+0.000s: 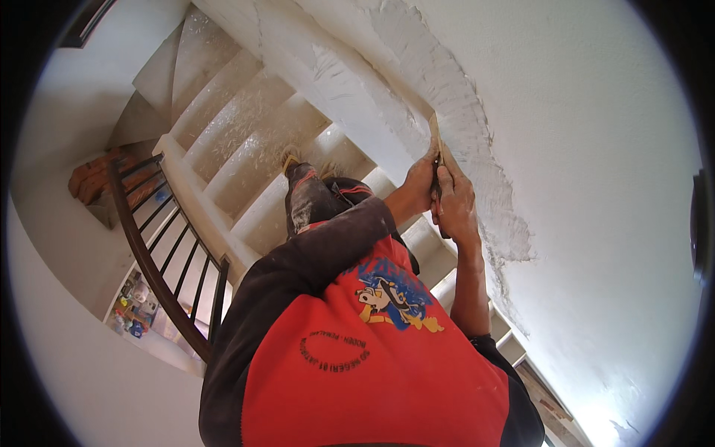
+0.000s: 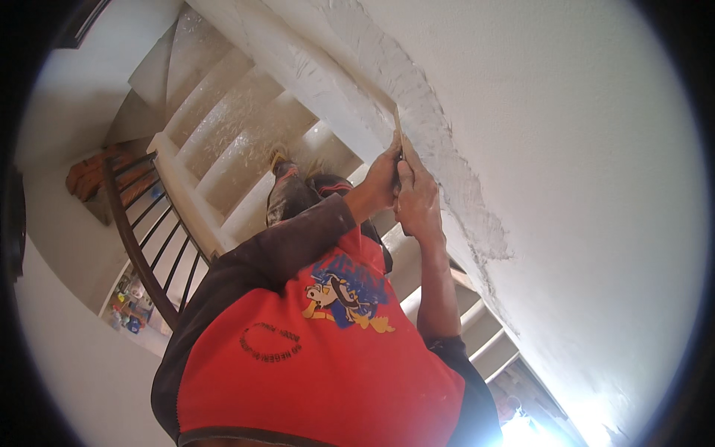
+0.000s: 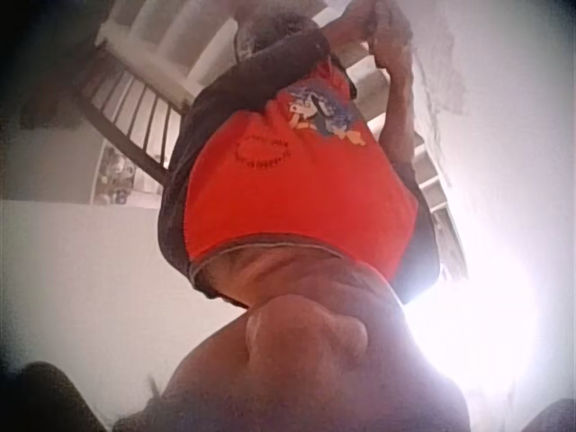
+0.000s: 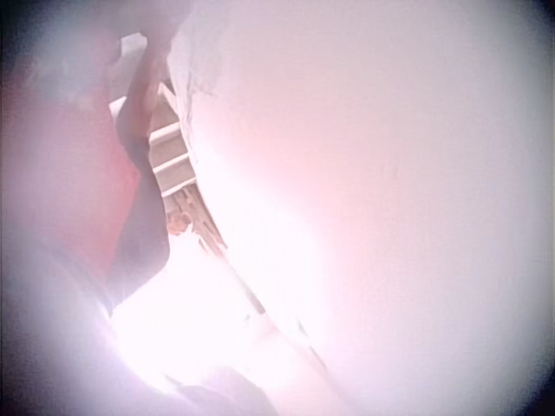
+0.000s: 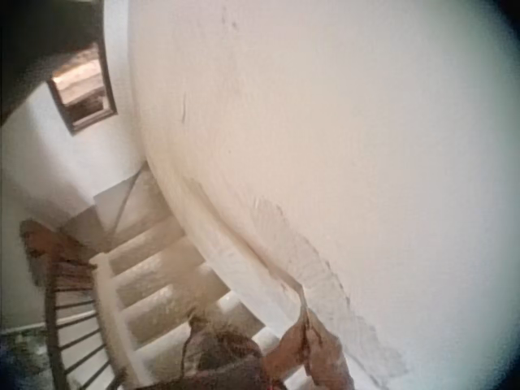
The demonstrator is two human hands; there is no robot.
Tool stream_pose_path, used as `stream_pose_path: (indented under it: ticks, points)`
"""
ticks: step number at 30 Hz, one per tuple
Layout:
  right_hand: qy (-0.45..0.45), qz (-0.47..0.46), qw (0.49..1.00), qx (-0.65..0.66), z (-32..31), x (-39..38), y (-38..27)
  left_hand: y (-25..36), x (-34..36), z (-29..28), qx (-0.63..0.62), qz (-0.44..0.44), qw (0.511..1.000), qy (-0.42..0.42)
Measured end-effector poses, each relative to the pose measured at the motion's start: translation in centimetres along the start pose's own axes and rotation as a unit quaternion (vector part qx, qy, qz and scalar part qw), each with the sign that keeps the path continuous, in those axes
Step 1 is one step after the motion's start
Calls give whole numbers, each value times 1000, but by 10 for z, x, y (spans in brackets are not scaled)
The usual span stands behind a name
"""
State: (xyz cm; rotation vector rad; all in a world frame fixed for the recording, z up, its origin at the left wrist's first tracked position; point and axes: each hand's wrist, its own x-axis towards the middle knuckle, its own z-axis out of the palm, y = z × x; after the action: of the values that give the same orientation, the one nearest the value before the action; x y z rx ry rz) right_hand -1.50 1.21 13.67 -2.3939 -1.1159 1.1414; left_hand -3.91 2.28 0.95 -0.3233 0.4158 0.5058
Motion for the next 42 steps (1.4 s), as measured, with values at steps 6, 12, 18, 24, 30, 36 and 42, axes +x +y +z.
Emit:
stream_pose_path:
  ticks: [6,12,18,24,30,36,42]
  points:
    - [-8,-100,995,-18,3,16,17,5,11,-3,-48,13,999,-21]
    - [-34,-27,994,-99,3,21,7,1,8,5,-72,64,994,45]
    - [-44,-6,994,-103,1,25,6,14,7,2,-48,41,996,-56]
    - [-11,-112,991,-70,7,24,13,14,1,3,10,29,999,34]
    - [-82,-49,995,-8,5,30,5,10,17,-4,-53,98,993,34]
    - [-15,-68,997,-45,12,43,9,8,19,-2,-58,88,993,62]
    - [-98,-45,992,-59,15,46,-13,32,9,11,-52,89,989,109]
